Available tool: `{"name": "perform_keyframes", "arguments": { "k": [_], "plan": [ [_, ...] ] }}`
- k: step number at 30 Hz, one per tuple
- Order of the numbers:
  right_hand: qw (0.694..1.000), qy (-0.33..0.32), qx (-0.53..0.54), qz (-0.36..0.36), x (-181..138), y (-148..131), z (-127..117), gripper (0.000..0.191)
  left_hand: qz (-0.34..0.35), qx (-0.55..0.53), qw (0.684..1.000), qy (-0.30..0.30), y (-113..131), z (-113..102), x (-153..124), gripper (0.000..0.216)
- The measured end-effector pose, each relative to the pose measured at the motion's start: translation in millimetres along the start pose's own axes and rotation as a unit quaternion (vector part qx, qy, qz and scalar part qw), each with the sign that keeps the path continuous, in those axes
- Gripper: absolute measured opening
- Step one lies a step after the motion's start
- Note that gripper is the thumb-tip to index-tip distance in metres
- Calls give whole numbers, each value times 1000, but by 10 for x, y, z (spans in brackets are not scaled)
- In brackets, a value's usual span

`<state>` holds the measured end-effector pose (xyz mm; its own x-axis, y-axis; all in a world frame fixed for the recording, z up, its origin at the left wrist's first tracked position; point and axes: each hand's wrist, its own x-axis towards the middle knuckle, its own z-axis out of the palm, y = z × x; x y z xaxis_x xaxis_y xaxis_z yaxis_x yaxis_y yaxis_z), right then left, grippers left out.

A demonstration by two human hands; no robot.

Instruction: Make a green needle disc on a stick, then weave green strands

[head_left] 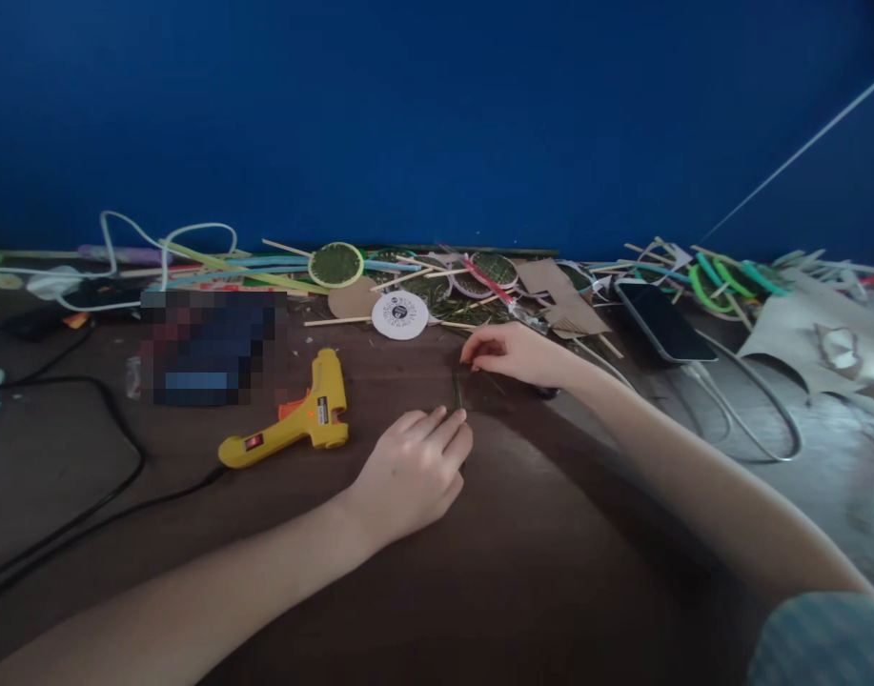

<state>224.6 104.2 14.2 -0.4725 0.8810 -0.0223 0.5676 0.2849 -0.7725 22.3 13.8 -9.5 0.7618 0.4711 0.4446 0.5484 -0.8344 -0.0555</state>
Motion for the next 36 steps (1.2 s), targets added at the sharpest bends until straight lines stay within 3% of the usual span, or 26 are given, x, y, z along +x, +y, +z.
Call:
{"name": "perform_keyframes", "arguments": {
  "k": [5, 7, 10, 14, 16, 20, 25, 30, 36],
  "plan": [
    [986, 151, -72, -25, 120, 76, -51, 19, 2, 2, 1000, -8, -4, -5, 2, 31],
    [980, 183, -73, -43, 129, 72, -62, 17, 2, 2, 1000, -6, -3, -3, 0, 31],
    [990, 141, 1, -21, 83, 6, -66, 13, 0, 1, 1000, -4, 2, 0, -5, 31],
    [992, -50, 108, 33, -7, -118, -39, 10, -2, -1, 1000, -10, 6, -5, -3, 30],
    [987, -83, 125, 66, -20, -144, -9, 10, 0, -1, 1000, -10, 7, -8, 1, 30],
    [988, 12, 116, 97, 23, -99, 59, 12, -3, -2, 1000, -5, 7, -8, 2, 30],
    [986, 106, 122, 45, 69, -39, 81, 12, -2, -4, 1000, -6, 4, -2, -5, 31],
    [993, 72, 94, 8, 37, -55, 29, 24, -1, 0, 1000, -4, 7, -8, 2, 31],
    [990, 72, 115, 28, 36, -18, 44, 26, 9, 5, 1000, -7, 18, -6, 2, 30]
  ]
}}
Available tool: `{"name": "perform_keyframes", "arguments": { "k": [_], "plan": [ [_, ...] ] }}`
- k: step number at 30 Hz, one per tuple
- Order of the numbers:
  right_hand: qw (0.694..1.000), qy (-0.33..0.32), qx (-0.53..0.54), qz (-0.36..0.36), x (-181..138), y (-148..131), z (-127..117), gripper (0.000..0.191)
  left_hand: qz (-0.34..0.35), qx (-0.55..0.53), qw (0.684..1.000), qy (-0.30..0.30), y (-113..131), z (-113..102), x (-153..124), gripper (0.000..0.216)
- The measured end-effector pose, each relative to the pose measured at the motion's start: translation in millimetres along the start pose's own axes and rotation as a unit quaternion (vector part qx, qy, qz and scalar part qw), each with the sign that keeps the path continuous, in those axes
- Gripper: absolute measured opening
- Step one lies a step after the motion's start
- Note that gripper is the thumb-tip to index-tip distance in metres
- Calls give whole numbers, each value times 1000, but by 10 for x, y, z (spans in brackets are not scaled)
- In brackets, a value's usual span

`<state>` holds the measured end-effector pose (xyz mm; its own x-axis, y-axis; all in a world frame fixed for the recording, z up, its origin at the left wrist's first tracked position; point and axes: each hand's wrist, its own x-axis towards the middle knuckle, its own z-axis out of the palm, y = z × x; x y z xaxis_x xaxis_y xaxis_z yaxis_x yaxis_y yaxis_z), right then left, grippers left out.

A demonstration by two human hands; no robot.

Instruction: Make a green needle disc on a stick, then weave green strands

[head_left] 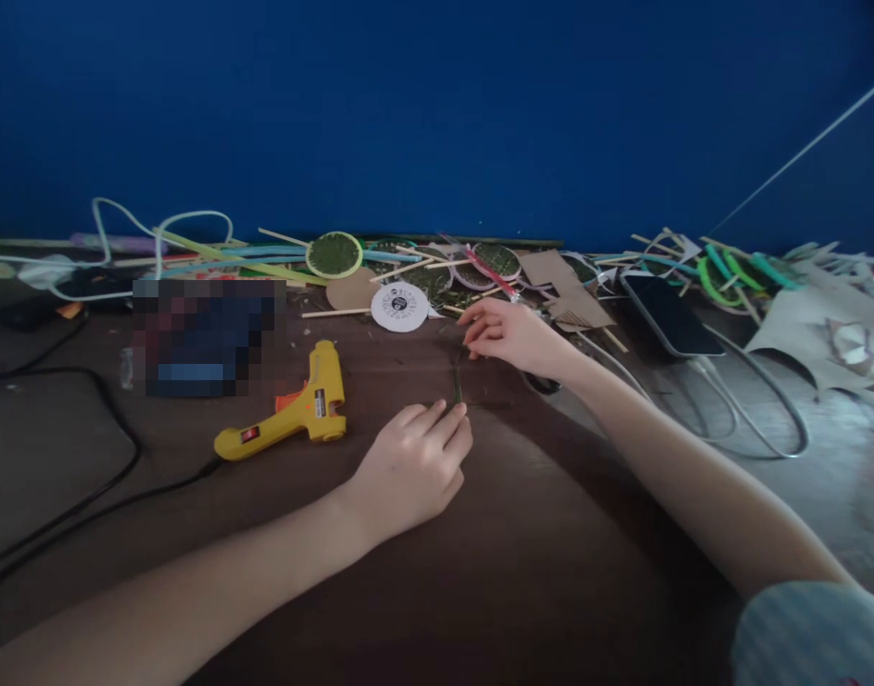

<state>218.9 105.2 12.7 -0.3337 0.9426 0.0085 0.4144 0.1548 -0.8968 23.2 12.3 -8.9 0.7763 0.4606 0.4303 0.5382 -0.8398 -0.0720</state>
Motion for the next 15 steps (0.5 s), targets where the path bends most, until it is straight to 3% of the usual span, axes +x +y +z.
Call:
{"name": "perform_keyframes", "arguments": {
  "k": [5, 11, 15],
  "plan": [
    [999, -18, 2, 28, -6, -41, 42, 29, 4, 8, 1000, 0, 7, 19, -16, 32],
    [996, -27, -86, 1, -55, -85, 78, 13, 5, 15, 1000, -5, 6, 19, -22, 32],
    [998, 9, -56, -8, -41, -38, 141, 10, 6, 12, 1000, -4, 8, 15, -12, 32]
  ]
}}
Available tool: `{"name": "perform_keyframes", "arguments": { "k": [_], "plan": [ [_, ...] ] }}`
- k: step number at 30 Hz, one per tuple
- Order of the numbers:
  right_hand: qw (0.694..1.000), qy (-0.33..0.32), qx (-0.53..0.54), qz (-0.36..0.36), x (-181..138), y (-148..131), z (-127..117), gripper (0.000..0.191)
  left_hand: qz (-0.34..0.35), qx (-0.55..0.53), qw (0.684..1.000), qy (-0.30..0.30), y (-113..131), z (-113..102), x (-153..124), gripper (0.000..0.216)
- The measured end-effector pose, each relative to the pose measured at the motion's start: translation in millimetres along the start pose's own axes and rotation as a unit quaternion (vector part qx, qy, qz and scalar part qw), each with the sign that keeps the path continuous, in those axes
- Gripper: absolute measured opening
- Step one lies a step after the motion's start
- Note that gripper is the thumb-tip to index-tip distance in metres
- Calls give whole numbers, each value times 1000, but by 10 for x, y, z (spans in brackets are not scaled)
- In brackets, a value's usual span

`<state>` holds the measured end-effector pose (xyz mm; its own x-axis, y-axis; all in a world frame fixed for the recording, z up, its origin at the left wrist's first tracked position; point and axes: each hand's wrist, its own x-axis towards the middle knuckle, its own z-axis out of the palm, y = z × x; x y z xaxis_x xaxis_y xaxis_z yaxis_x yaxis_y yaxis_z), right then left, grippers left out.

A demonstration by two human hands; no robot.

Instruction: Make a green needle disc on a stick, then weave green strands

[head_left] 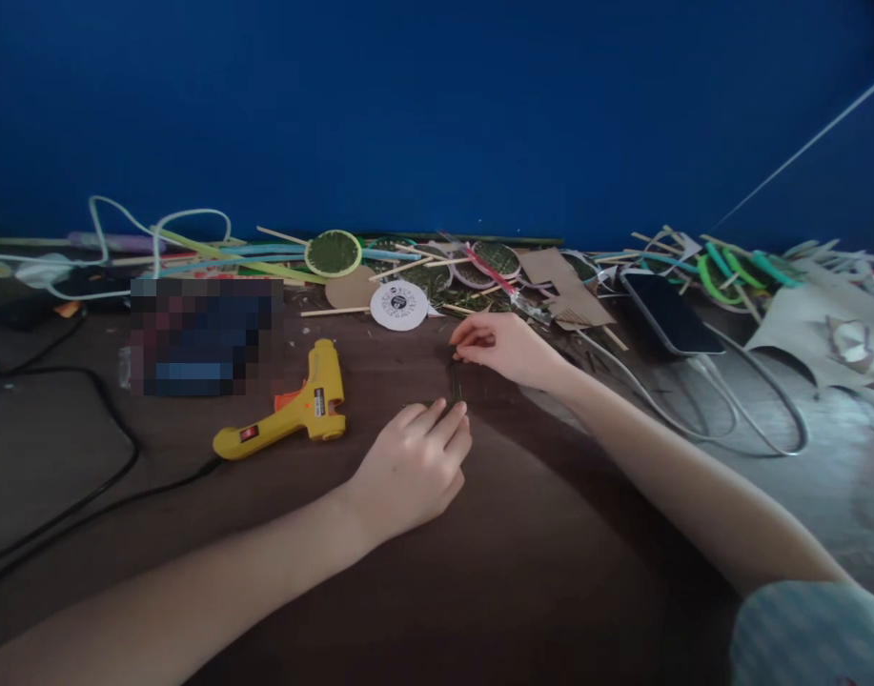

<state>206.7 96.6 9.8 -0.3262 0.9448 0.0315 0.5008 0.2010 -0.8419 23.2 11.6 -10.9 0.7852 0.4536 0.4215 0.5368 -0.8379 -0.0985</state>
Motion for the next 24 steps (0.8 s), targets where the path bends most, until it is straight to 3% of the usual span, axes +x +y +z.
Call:
{"name": "perform_keyframes", "arguments": {
  "k": [4, 11, 14, 20, 24],
  "plan": [
    [996, 65, 43, -43, 46, 35, 75, 9, -1, -3, 1000, -6, -3, -2, 5, 32],
    [991, 63, 103, -65, 82, 97, 63, 7, -2, -6, 1000, -7, 0, -7, 5, 32],
    [996, 60, 60, -38, 62, 79, 10, 10, -3, -7, 1000, -5, 1, -8, 3, 32],
    [999, -15, -51, 9, 27, 14, -54, 12, -11, -1, 1000, -2, 10, 4, -5, 32],
    [990, -2, -138, -2, -4, -41, -53, 10, -7, -1, 1000, 2, 9, 4, -3, 32]
  ]
}}
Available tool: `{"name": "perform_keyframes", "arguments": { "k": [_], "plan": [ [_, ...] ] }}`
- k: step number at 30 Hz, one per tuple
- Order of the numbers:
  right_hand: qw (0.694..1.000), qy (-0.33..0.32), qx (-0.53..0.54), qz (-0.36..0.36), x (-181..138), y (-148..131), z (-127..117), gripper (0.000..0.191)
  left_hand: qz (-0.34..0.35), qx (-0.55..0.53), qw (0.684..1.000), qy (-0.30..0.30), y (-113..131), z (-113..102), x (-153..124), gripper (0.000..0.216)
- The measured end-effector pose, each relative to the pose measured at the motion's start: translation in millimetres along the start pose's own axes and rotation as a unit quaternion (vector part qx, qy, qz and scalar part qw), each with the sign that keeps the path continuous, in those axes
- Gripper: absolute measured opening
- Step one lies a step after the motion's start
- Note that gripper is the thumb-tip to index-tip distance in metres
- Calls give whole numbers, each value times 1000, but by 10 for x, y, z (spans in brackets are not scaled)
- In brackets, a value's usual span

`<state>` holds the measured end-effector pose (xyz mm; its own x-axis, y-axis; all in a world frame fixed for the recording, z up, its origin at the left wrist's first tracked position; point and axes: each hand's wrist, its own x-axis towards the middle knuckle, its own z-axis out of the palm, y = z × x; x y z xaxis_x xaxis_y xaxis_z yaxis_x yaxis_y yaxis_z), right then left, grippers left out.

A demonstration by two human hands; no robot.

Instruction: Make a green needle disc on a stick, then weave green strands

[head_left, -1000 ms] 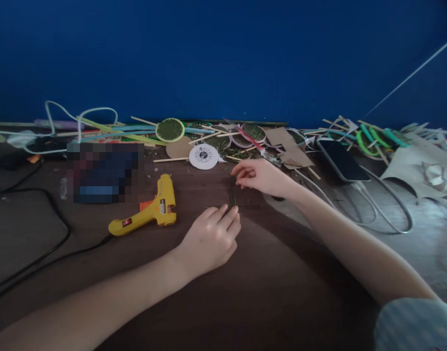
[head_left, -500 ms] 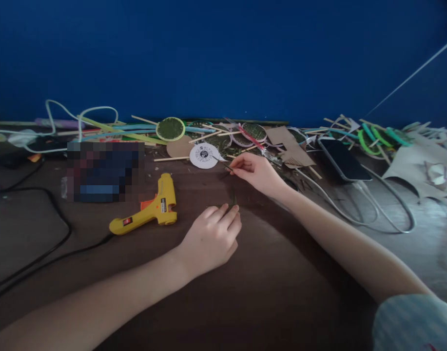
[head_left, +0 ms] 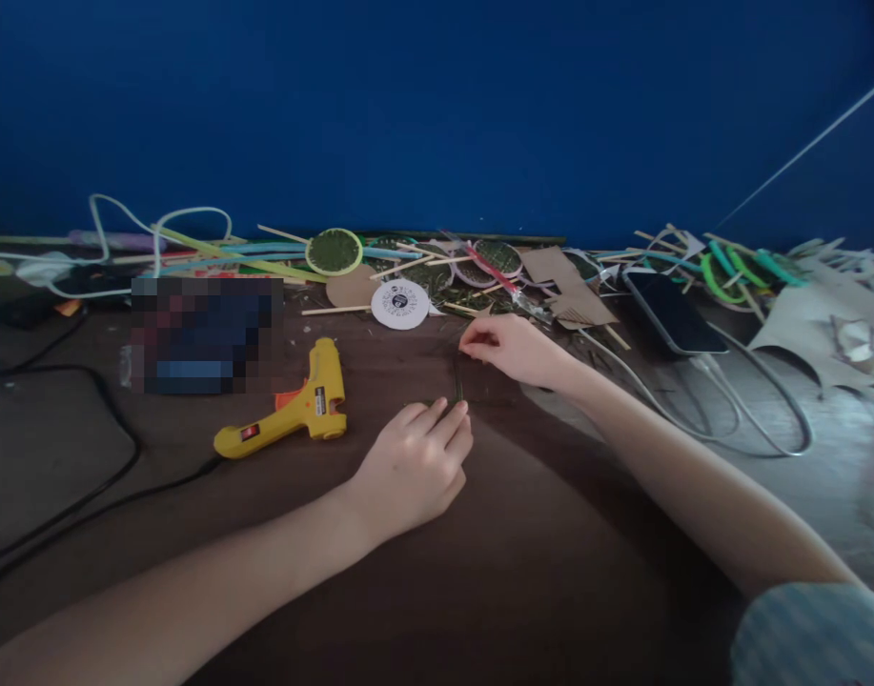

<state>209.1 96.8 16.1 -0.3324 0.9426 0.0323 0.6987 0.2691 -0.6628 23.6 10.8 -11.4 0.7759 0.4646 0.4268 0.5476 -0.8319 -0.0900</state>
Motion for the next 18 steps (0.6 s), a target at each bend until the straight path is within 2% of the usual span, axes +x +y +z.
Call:
{"name": "perform_keyframes", "arguments": {
  "k": [3, 8, 14, 18],
  "plan": [
    [1000, 5, -25, -13, -26, -54, 1, 9, 1, -2, 1000, 1, -5, -5, 5, 33],
    [999, 4, 7, -38, -50, -122, 14, 10, 1, -2, 1000, -4, -6, -7, 5, 32],
    [993, -8, 115, -30, -34, -129, 14, 8, 1, -4, 1000, -5, -2, -10, 4, 32],
    [979, -11, 206, 7, -19, -107, 37, 6, 1, -3, 1000, 1, -5, -6, 3, 32]
  ]
}}
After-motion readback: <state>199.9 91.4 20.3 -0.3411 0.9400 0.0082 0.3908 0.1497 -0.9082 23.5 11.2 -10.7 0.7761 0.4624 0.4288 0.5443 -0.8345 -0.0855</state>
